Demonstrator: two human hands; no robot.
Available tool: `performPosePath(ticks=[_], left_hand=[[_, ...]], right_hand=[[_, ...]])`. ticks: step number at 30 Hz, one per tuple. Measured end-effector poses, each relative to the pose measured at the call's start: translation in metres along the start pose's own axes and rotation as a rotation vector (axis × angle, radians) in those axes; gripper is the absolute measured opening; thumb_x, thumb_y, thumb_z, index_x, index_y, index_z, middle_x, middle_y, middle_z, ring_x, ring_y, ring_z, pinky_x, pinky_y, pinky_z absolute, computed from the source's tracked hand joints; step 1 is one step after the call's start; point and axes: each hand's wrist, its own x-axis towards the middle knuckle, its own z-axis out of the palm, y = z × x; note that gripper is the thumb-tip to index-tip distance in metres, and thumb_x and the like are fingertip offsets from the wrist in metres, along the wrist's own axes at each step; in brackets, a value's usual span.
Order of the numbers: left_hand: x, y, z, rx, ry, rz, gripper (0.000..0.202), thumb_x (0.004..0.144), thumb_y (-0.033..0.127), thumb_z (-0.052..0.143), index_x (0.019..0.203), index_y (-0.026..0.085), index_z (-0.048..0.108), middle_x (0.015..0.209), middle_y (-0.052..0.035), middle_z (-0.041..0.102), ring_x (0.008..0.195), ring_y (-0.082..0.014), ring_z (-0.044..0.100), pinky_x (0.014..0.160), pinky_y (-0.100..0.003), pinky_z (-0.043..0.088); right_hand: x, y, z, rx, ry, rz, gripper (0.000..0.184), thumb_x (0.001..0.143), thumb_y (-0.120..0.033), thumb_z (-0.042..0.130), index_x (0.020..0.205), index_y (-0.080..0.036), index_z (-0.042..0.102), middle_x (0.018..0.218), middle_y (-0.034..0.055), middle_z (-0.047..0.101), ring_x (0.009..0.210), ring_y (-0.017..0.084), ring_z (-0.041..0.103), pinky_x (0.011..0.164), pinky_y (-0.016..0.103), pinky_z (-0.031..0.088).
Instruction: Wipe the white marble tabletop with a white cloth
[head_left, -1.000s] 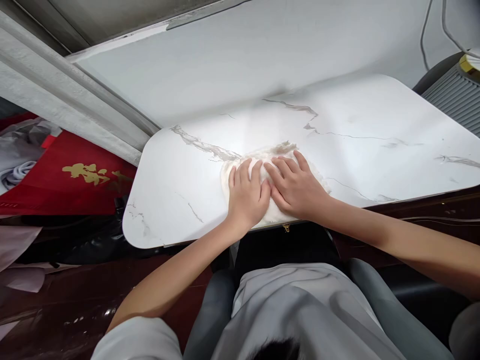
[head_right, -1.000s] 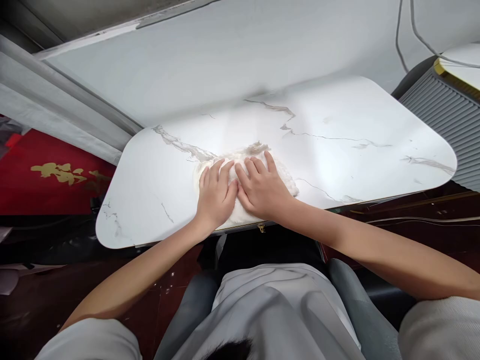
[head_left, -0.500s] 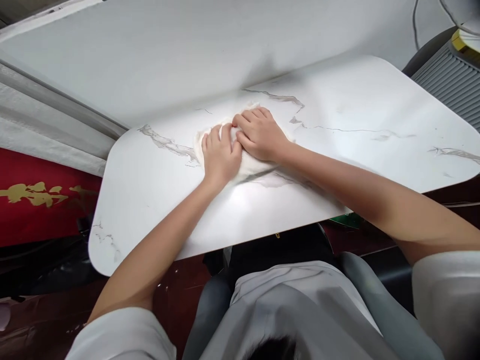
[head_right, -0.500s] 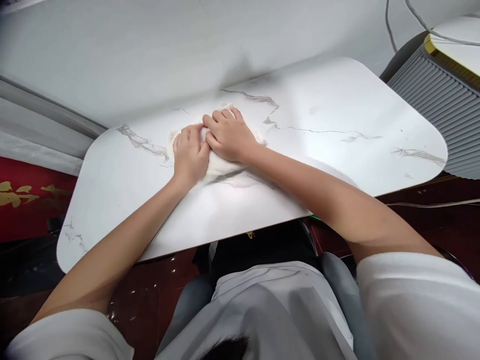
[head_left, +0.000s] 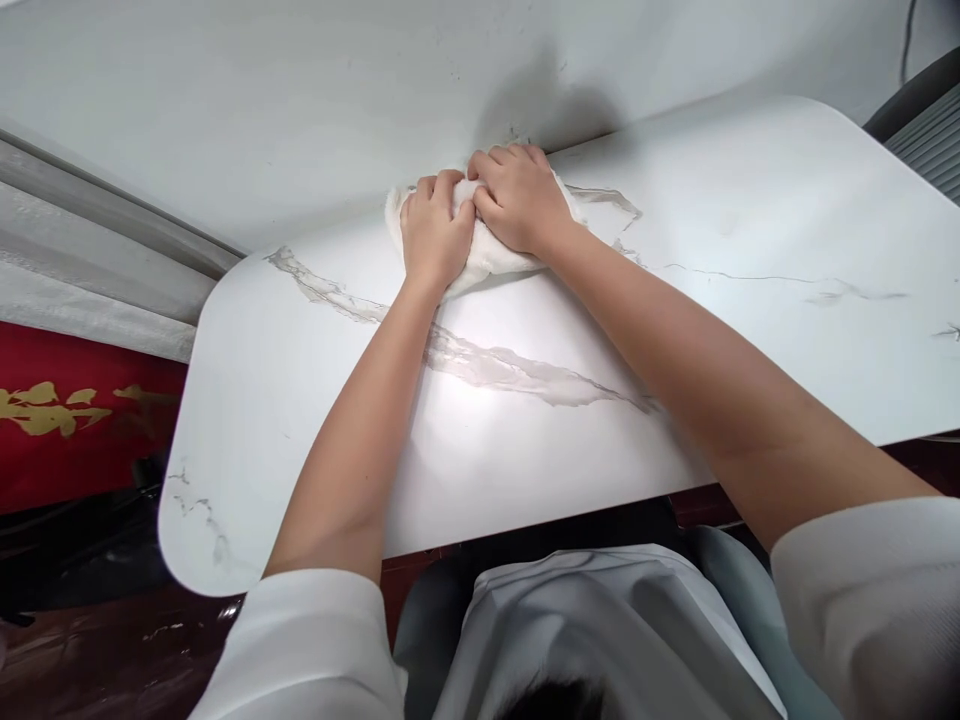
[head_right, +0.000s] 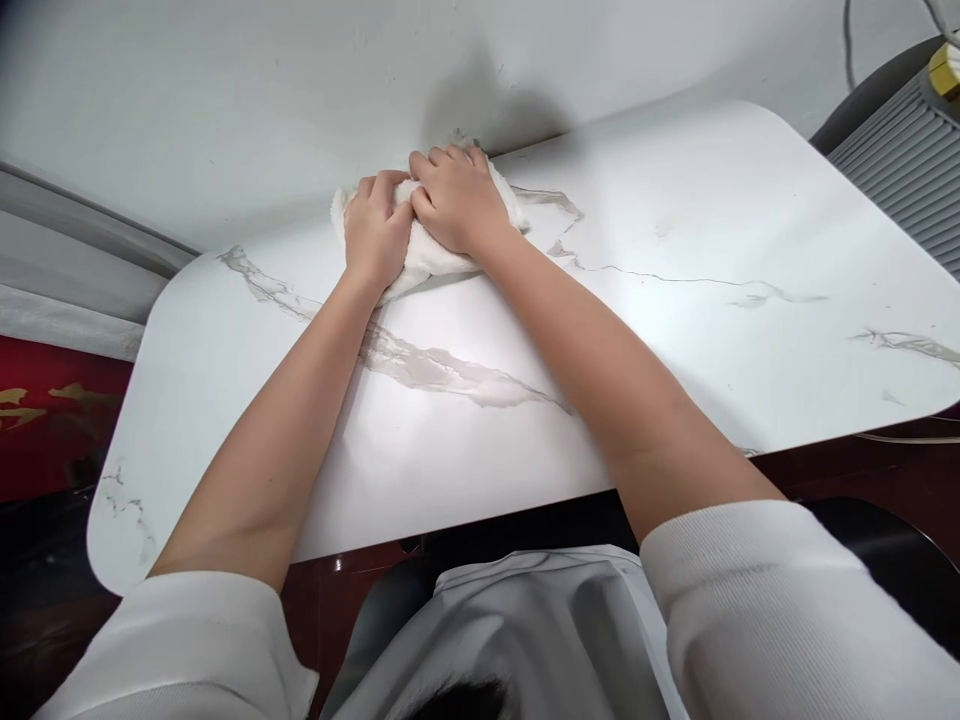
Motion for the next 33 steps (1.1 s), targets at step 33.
performPosePath(ticks=[33], left_hand=[[-0.063, 0.022, 0.006, 0.002, 0.028, 0.052, 0.035, 0.096, 0.026, 0.042, 0.128, 0.025, 0.056, 0.137, -0.0095, 0.058, 0.138, -0.025, 0.046, 0.122, -0.041, 0.021]], right_hand=[[-0.084, -0.012, -0.028, -0.205, 0.012, -0.054, 0.047, 0.099, -0.029, 0.02, 0.127, -0.017, 0.056, 0.124, 0.0121, 0.061, 0.121, 0.028, 0.051, 0.117, 0.05, 0.022]])
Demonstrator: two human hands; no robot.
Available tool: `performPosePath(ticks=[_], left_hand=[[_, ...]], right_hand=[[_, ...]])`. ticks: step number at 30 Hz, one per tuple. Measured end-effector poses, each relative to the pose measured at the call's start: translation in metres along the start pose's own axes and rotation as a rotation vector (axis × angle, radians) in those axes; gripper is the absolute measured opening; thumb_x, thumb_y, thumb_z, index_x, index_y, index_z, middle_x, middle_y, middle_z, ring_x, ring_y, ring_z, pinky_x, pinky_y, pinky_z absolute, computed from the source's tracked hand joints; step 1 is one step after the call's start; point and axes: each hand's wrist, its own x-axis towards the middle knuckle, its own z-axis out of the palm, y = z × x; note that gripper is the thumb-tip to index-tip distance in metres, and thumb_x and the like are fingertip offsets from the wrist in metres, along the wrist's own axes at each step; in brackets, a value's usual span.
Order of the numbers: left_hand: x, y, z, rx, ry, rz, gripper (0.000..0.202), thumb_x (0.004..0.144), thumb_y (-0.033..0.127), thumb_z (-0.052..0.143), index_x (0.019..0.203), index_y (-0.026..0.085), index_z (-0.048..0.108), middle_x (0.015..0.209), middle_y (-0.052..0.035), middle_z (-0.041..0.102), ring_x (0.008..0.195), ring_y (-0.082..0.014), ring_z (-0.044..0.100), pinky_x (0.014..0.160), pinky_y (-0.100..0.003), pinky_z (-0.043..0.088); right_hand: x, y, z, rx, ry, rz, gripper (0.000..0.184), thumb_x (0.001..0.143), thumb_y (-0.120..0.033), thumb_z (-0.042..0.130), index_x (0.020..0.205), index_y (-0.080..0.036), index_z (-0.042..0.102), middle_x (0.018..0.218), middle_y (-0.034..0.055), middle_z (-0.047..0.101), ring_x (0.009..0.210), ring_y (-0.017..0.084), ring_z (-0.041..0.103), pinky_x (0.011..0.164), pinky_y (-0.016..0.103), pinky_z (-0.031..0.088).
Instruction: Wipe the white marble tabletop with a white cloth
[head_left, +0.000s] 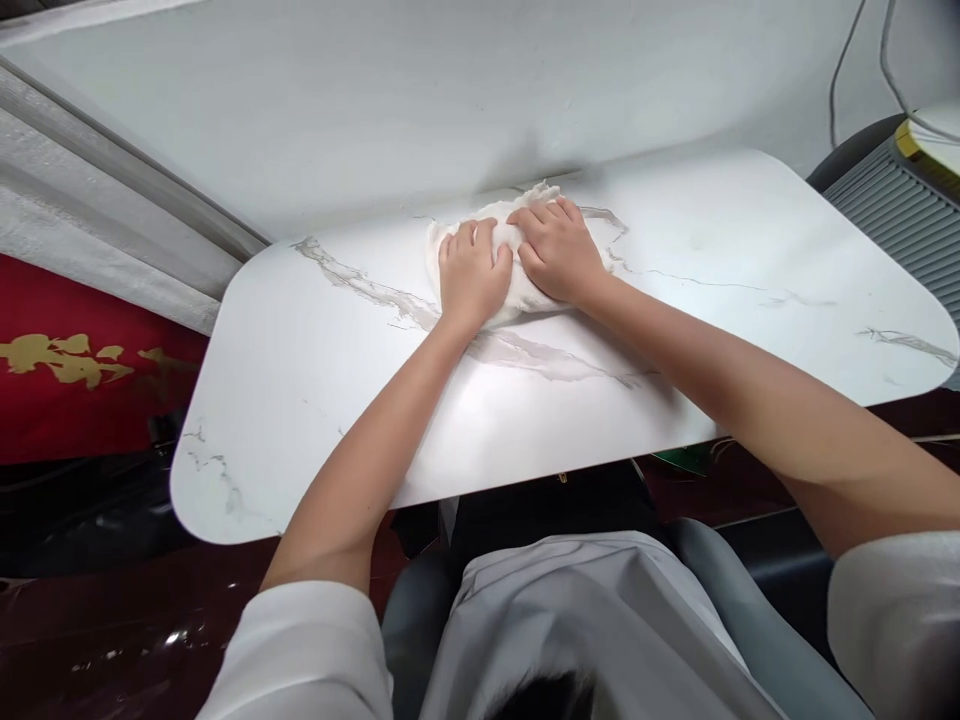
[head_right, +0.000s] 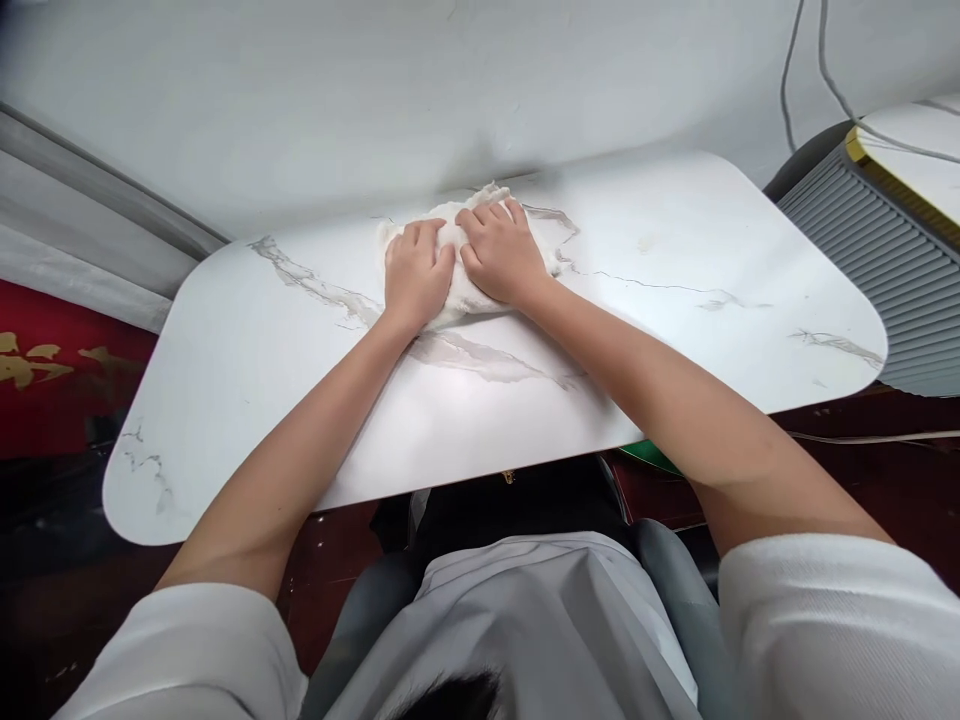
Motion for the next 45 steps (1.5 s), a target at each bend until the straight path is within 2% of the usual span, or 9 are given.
performPosePath(ticks=[9, 13, 20, 26, 40, 45], left_hand=[[-0.056, 0.034, -0.017, 0.072, -0.085, 0.045, 0.038, 0.098, 0.023, 0.043, 0.134, 0.016, 0.054, 0.143, -0.0137, 0.054, 0.137, -0.0249, 0.047, 0.123, -0.043, 0.024], [-0.078, 0.044, -0.021, 0.067, -0.105, 0.06, 0.038, 0.099, 0.023, 0.043, 0.135, 0.016, 0.053, 0.145, -0.0128, 0.053, 0.139, -0.0239, 0.045, 0.123, -0.043, 0.023], [-0.097, 0.054, -0.022, 0.081, -0.115, 0.048, 0.04, 0.099, 0.024, 0.042, 0.137, 0.016, 0.051, 0.147, -0.0134, 0.051, 0.14, -0.0236, 0.042, 0.124, -0.044, 0.021], [-0.087, 0.055, -0.02, 0.092, -0.123, 0.029, 0.04, 0.098, 0.024, 0.041, 0.136, 0.016, 0.051, 0.145, -0.0144, 0.051, 0.141, -0.0254, 0.042, 0.124, -0.045, 0.02], [-0.029, 0.039, 0.001, 0.027, -0.042, 0.01, 0.031, 0.097, 0.022, 0.045, 0.127, 0.022, 0.054, 0.136, -0.0116, 0.057, 0.135, -0.0241, 0.048, 0.122, -0.042, 0.023], [-0.005, 0.028, 0.01, -0.007, -0.009, 0.022, 0.029, 0.098, 0.026, 0.045, 0.125, 0.026, 0.056, 0.134, -0.0088, 0.058, 0.136, -0.0245, 0.048, 0.122, -0.044, 0.024]], right_hand=[[-0.068, -0.019, -0.024, 0.013, 0.081, -0.007, 0.039, 0.097, -0.021, 0.027, 0.122, -0.016, 0.057, 0.12, 0.012, 0.063, 0.119, 0.028, 0.052, 0.117, 0.053, 0.024], [-0.095, -0.025, -0.034, 0.021, 0.111, -0.009, 0.04, 0.094, -0.021, 0.028, 0.121, -0.016, 0.058, 0.12, 0.0123, 0.063, 0.117, 0.028, 0.053, 0.118, 0.053, 0.023], [-0.112, -0.026, -0.044, 0.035, 0.099, -0.042, 0.04, 0.093, -0.022, 0.029, 0.122, -0.016, 0.057, 0.121, 0.0124, 0.063, 0.117, 0.028, 0.054, 0.117, 0.053, 0.024], [-0.095, -0.015, -0.042, 0.015, 0.001, -0.066, 0.039, 0.095, -0.023, 0.032, 0.127, -0.019, 0.054, 0.121, 0.0117, 0.062, 0.117, 0.031, 0.052, 0.113, 0.052, 0.027], [-0.036, 0.012, -0.023, 0.083, 0.012, -0.022, 0.038, 0.096, -0.026, 0.029, 0.119, -0.018, 0.057, 0.119, 0.011, 0.063, 0.115, 0.03, 0.053, 0.111, 0.051, 0.029], [-0.013, 0.021, -0.015, 0.086, 0.019, 0.026, 0.039, 0.094, -0.029, 0.03, 0.12, -0.022, 0.059, 0.122, 0.0097, 0.064, 0.118, 0.03, 0.052, 0.111, 0.05, 0.029]])
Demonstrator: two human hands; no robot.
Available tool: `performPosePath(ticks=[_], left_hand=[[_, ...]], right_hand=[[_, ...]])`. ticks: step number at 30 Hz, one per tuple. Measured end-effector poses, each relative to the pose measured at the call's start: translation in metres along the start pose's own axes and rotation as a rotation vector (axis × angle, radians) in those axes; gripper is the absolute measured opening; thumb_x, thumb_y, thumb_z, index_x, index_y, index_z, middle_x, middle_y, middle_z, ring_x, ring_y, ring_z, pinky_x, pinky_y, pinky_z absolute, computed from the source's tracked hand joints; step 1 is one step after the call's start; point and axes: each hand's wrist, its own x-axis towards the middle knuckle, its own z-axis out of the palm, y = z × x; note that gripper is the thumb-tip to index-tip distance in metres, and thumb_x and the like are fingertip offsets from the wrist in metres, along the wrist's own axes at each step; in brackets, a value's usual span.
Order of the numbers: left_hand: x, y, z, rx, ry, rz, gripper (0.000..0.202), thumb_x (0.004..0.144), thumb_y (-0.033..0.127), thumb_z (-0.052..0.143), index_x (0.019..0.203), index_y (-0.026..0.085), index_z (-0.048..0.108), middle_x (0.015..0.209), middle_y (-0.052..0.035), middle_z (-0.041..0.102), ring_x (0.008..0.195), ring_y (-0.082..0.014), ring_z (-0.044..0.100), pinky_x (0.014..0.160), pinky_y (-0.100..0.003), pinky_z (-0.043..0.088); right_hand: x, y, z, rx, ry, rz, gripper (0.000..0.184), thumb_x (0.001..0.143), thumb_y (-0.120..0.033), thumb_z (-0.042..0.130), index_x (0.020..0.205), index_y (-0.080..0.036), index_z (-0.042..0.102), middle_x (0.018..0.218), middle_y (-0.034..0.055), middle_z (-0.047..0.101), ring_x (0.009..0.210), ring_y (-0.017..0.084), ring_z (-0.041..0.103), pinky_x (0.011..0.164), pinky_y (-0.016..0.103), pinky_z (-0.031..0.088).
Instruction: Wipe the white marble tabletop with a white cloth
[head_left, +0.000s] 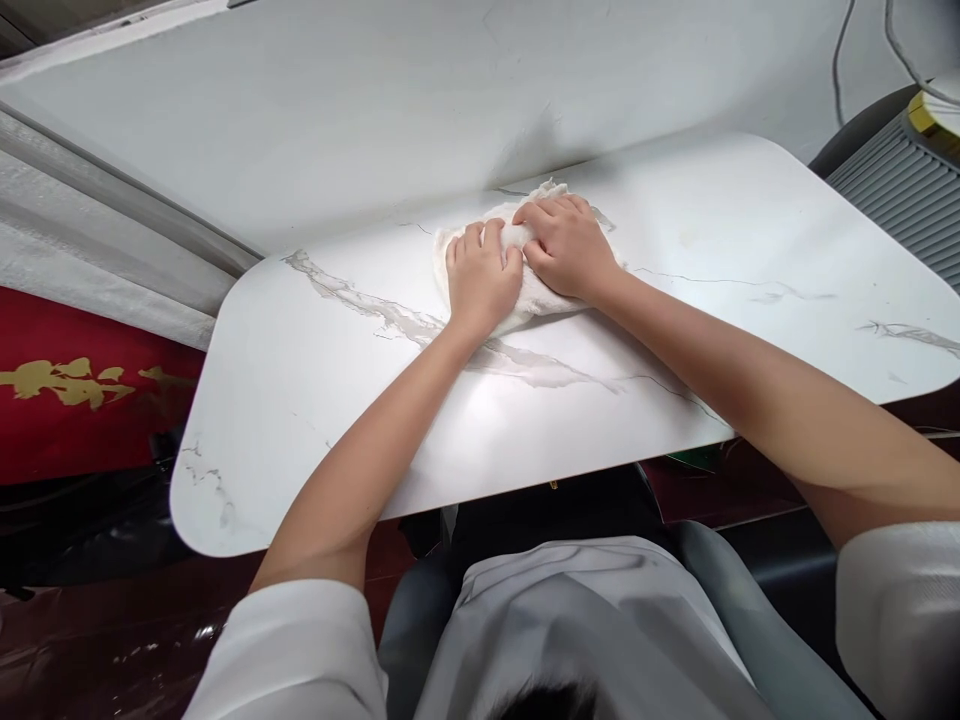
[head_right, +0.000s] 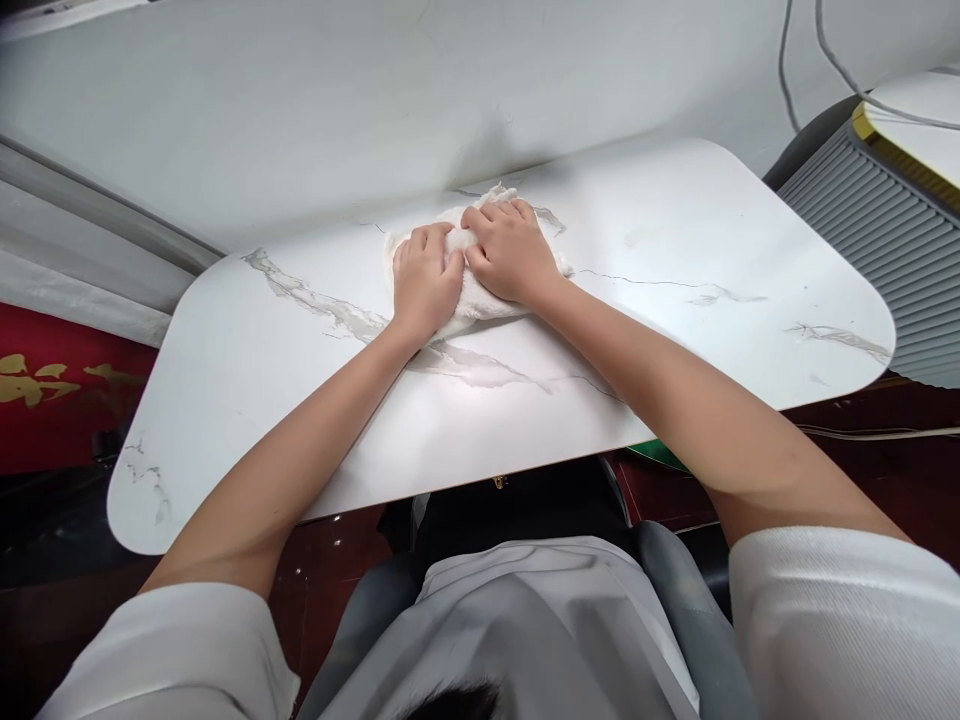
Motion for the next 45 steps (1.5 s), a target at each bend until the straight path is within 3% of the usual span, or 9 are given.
performPosePath(ticks=[8, 15, 20, 27, 32, 36, 39, 42, 45], left_hand=[[0.038, -0.016, 0.013, -0.047, -0.01, -0.028, 0.033, 0.096, 0.031, 0.044, 0.127, 0.032, 0.055, 0.135, -0.0065, 0.057, 0.139, -0.0267, 0.044, 0.122, -0.045, 0.023], [0.052, -0.012, 0.013, -0.014, -0.003, -0.074, 0.03, 0.096, 0.025, 0.044, 0.124, 0.029, 0.055, 0.131, -0.0057, 0.058, 0.138, -0.026, 0.045, 0.121, -0.042, 0.027], [0.06, -0.004, 0.008, 0.061, -0.034, -0.11, 0.035, 0.094, 0.025, 0.039, 0.127, 0.024, 0.053, 0.134, -0.0091, 0.056, 0.13, -0.0236, 0.048, 0.122, -0.039, 0.028], [0.08, -0.008, 0.012, 0.071, -0.046, -0.146, 0.049, 0.084, 0.042, 0.03, 0.129, 0.036, 0.05, 0.136, -0.0041, 0.056, 0.137, -0.0244, 0.043, 0.126, -0.04, 0.024], [0.09, -0.01, 0.014, 0.084, -0.081, -0.157, 0.057, 0.082, 0.055, 0.028, 0.135, 0.039, 0.044, 0.141, -0.0015, 0.054, 0.144, -0.0251, 0.033, 0.127, -0.045, 0.021], [0.092, -0.011, 0.016, 0.021, -0.056, -0.144, 0.057, 0.083, 0.053, 0.028, 0.132, 0.032, 0.048, 0.139, -0.0053, 0.056, 0.139, -0.0287, 0.039, 0.127, -0.049, 0.017], [0.091, -0.012, 0.017, 0.016, -0.036, -0.147, 0.053, 0.083, 0.055, 0.029, 0.129, 0.037, 0.048, 0.135, -0.003, 0.059, 0.138, -0.0273, 0.04, 0.127, -0.046, 0.02], [0.087, -0.01, 0.017, 0.044, -0.017, -0.139, 0.048, 0.085, 0.047, 0.033, 0.127, 0.033, 0.052, 0.133, -0.007, 0.058, 0.133, -0.0279, 0.045, 0.124, -0.043, 0.026], [0.079, -0.008, 0.016, 0.066, -0.018, -0.113, 0.046, 0.087, 0.035, 0.032, 0.127, 0.027, 0.053, 0.132, -0.0107, 0.057, 0.127, -0.0285, 0.05, 0.122, -0.044, 0.027]], right_hand=[[0.035, 0.015, 0.012, -0.007, 0.011, 0.044, 0.048, 0.094, -0.044, 0.021, 0.115, -0.023, 0.06, 0.116, 0.0097, 0.067, 0.114, 0.027, 0.053, 0.111, 0.043, 0.031], [0.059, 0.028, 0.019, 0.006, -0.04, 0.043, 0.061, 0.091, -0.058, 0.014, 0.117, -0.022, 0.057, 0.118, 0.01, 0.066, 0.111, 0.026, 0.052, 0.11, 0.045, 0.028], [0.073, 0.035, 0.022, -0.009, -0.06, 0.071, 0.049, 0.087, -0.053, 0.023, 0.122, -0.039, 0.055, 0.124, 0.0034, 0.065, 0.119, 0.028, 0.05, 0.112, 0.042, 0.029], [0.081, 0.027, 0.01, -0.075, -0.037, 0.09, 0.036, 0.088, -0.02, 0.041, 0.118, -0.019, 0.06, 0.116, 0.0052, 0.066, 0.111, 0.02, 0.056, 0.108, 0.036, 0.038], [0.086, 0.026, 0.008, -0.15, -0.079, 0.125, 0.039, 0.095, -0.032, 0.029, 0.123, -0.032, 0.058, 0.121, 0.002, 0.065, 0.114, 0.025, 0.056, 0.11, 0.041, 0.039], [0.084, 0.026, 0.007, -0.145, -0.051, 0.098, 0.042, 0.093, -0.03, 0.028, 0.12, -0.031, 0.06, 0.116, 0.0005, 0.066, 0.115, 0.025, 0.058, 0.111, 0.041, 0.04], [0.082, 0.026, 0.008, -0.142, -0.036, 0.077, 0.043, 0.09, -0.023, 0.031, 0.12, -0.029, 0.061, 0.118, 0.0017, 0.065, 0.117, 0.024, 0.056, 0.113, 0.04, 0.038], [0.078, 0.026, 0.008, -0.149, -0.048, 0.08, 0.043, 0.09, -0.021, 0.032, 0.122, -0.029, 0.06, 0.122, 0.0033, 0.064, 0.118, 0.026, 0.054, 0.112, 0.041, 0.038], [0.07, 0.025, 0.008, -0.137, -0.042, 0.069, 0.044, 0.09, -0.019, 0.033, 0.124, -0.019, 0.06, 0.122, 0.0069, 0.064, 0.118, 0.025, 0.054, 0.113, 0.042, 0.036]])
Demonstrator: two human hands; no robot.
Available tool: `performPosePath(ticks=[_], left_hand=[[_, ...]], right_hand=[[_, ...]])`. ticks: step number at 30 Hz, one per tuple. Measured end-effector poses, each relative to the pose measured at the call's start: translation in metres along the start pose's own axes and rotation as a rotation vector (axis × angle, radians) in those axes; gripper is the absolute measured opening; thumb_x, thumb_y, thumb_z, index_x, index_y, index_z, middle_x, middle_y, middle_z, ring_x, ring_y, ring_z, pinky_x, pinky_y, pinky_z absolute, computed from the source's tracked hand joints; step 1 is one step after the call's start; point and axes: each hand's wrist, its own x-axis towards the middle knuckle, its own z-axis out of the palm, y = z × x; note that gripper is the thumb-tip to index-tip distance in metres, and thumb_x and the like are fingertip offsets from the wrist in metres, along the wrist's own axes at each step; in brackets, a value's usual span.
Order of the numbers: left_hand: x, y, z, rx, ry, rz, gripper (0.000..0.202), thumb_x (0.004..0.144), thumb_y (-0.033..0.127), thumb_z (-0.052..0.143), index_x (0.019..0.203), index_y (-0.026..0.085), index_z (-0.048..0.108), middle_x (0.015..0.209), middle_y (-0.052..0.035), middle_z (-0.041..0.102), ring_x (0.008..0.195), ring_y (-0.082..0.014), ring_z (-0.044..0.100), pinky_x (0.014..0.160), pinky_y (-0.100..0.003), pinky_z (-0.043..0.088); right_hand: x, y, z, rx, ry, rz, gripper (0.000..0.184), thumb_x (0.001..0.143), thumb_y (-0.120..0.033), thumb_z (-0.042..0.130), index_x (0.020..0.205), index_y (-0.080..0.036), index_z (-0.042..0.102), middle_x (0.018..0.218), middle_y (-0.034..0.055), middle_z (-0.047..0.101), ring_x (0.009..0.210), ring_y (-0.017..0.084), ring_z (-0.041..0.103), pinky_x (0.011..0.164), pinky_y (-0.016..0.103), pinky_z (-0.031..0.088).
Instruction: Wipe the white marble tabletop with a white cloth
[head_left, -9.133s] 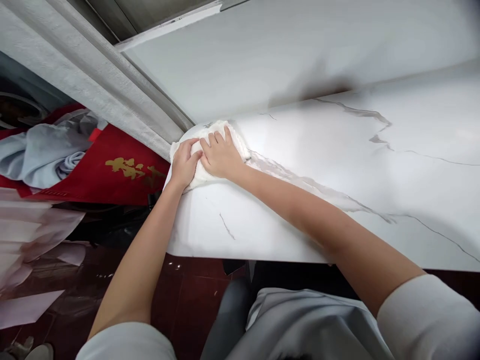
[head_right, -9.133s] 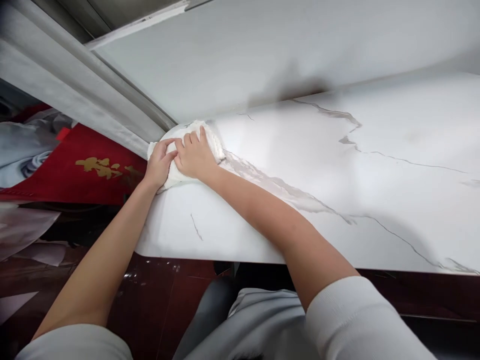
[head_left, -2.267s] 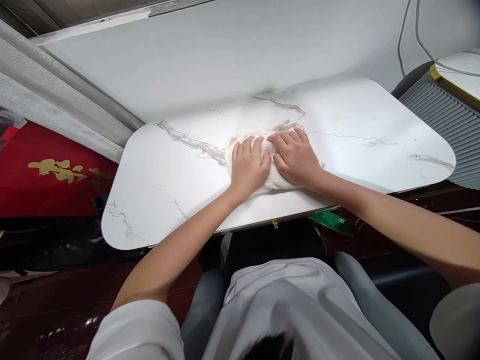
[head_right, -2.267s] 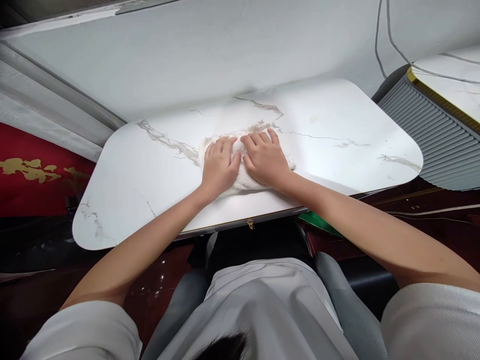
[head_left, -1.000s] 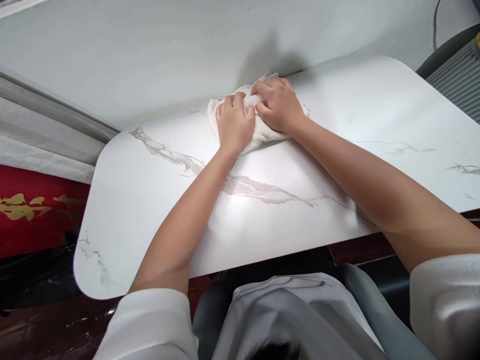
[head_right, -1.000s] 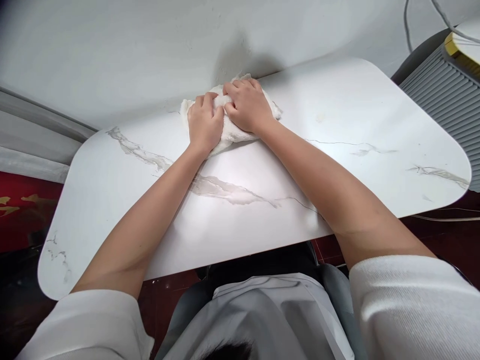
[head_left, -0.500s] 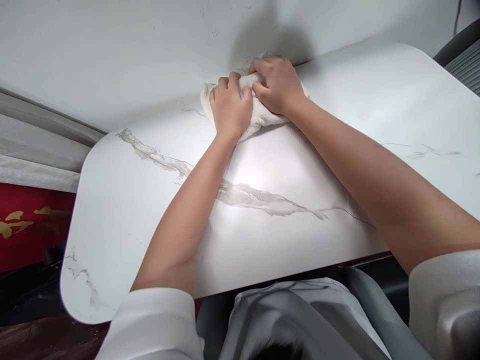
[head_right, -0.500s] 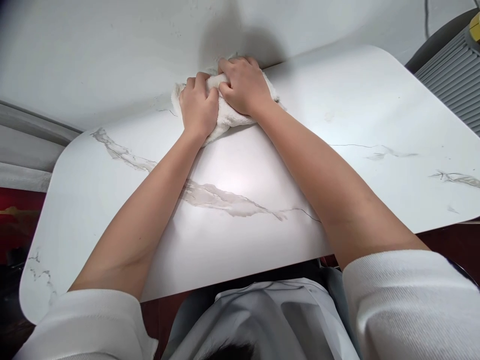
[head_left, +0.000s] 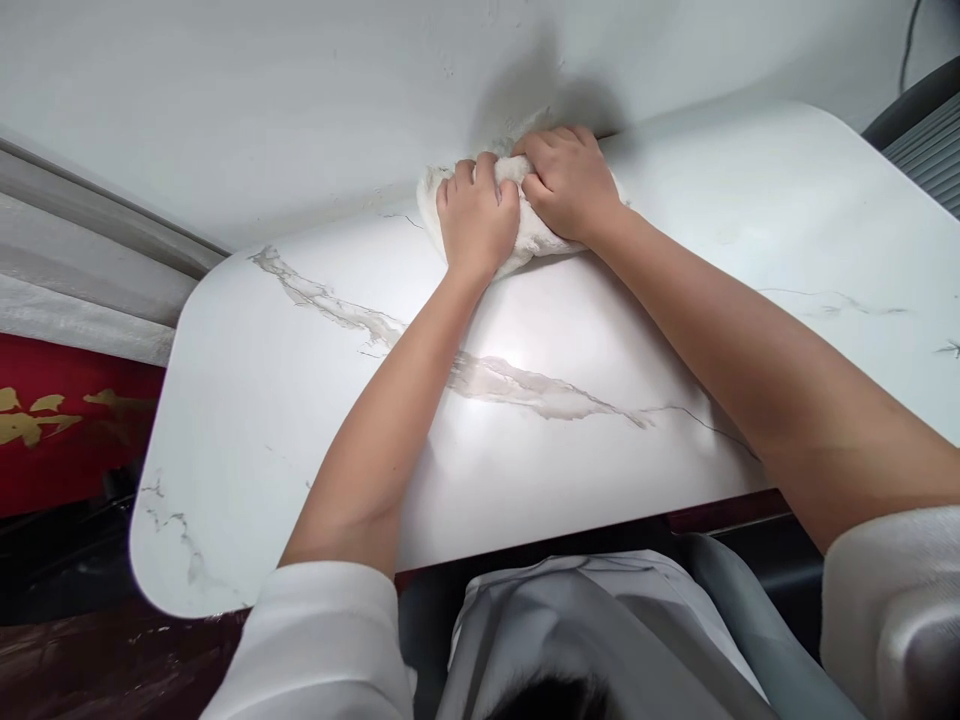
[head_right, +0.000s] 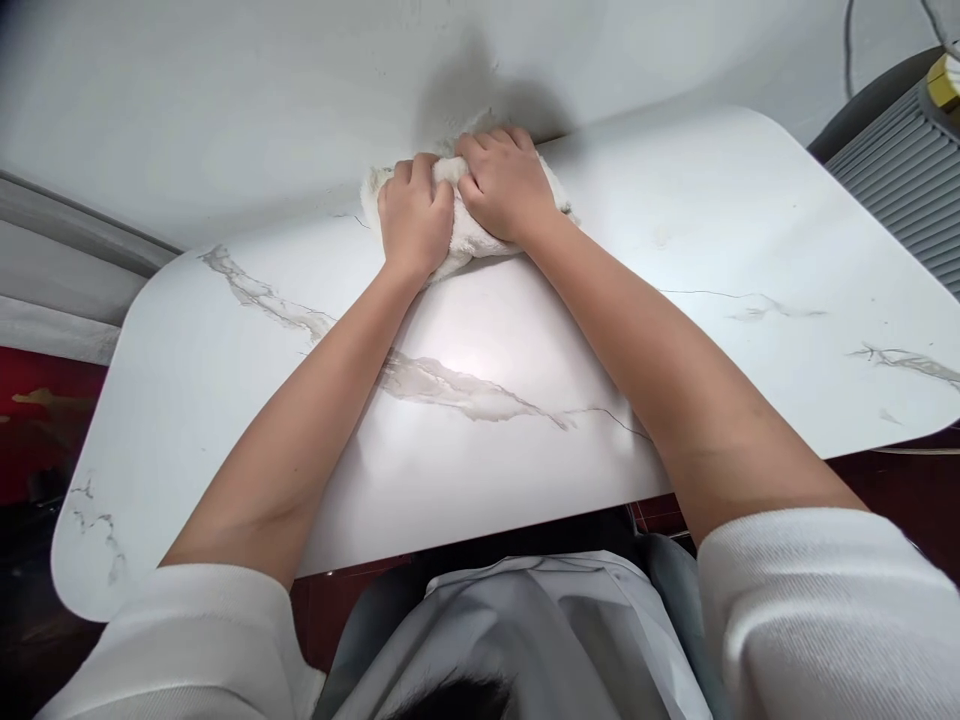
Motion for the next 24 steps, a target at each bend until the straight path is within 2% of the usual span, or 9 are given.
performPosePath(ticks=[3, 8, 14, 17, 21, 24], left_hand=[[-0.011, 0.0, 0.001, -0.019, 0.001, 0.002, 0.044, 0.088, 0.03, 0.032, 0.126, 0.035, 0.054, 0.134, -0.0072, 0.057, 0.128, -0.0269, 0.049, 0.122, -0.041, 0.027], [-0.035, 0.0, 0.003, -0.117, 0.017, 0.044, 0.038, 0.092, 0.028, 0.043, 0.128, 0.027, 0.055, 0.138, -0.0061, 0.057, 0.139, -0.0263, 0.043, 0.125, -0.042, 0.019], [-0.081, 0.015, -0.005, -0.09, -0.004, 0.088, 0.036, 0.097, 0.025, 0.043, 0.131, 0.028, 0.054, 0.143, -0.0056, 0.055, 0.142, -0.0235, 0.04, 0.125, -0.043, 0.018], [-0.109, 0.027, -0.012, -0.046, -0.032, 0.096, 0.037, 0.098, 0.025, 0.043, 0.134, 0.024, 0.053, 0.146, -0.0089, 0.053, 0.142, -0.0243, 0.041, 0.125, -0.044, 0.018], [-0.146, 0.042, -0.02, 0.057, -0.076, 0.114, 0.044, 0.099, 0.025, 0.043, 0.14, 0.013, 0.049, 0.149, -0.0166, 0.047, 0.143, -0.026, 0.039, 0.125, -0.045, 0.017], [-0.171, 0.051, -0.025, 0.092, -0.108, 0.153, 0.046, 0.099, 0.027, 0.041, 0.143, 0.011, 0.046, 0.151, -0.0181, 0.045, 0.144, -0.0266, 0.037, 0.125, -0.047, 0.017]], right_hand=[[-0.011, -0.001, -0.001, 0.006, 0.011, -0.012, 0.043, 0.09, -0.018, 0.034, 0.124, -0.016, 0.06, 0.123, 0.0087, 0.064, 0.118, 0.025, 0.054, 0.116, 0.043, 0.032], [-0.036, -0.001, -0.003, 0.043, -0.04, -0.002, 0.043, 0.09, -0.02, 0.036, 0.128, -0.017, 0.056, 0.129, 0.0112, 0.061, 0.124, 0.025, 0.05, 0.121, 0.043, 0.021], [-0.085, 0.001, -0.011, 0.14, 0.06, -0.087, 0.044, 0.1, -0.033, 0.026, 0.128, -0.019, 0.057, 0.126, 0.0114, 0.063, 0.123, 0.031, 0.052, 0.116, 0.053, 0.022], [-0.114, -0.001, -0.022, 0.133, 0.067, -0.098, 0.045, 0.1, -0.032, 0.025, 0.13, -0.018, 0.056, 0.125, 0.0117, 0.063, 0.122, 0.031, 0.052, 0.116, 0.053, 0.023], [-0.152, -0.009, -0.04, 0.11, 0.085, -0.108, 0.043, 0.097, -0.025, 0.029, 0.13, -0.018, 0.056, 0.125, 0.0109, 0.063, 0.12, 0.029, 0.054, 0.116, 0.053, 0.025], [-0.179, -0.014, -0.052, 0.102, 0.102, -0.131, 0.042, 0.094, -0.023, 0.032, 0.128, -0.019, 0.056, 0.124, 0.0109, 0.064, 0.117, 0.029, 0.055, 0.114, 0.052, 0.028]])
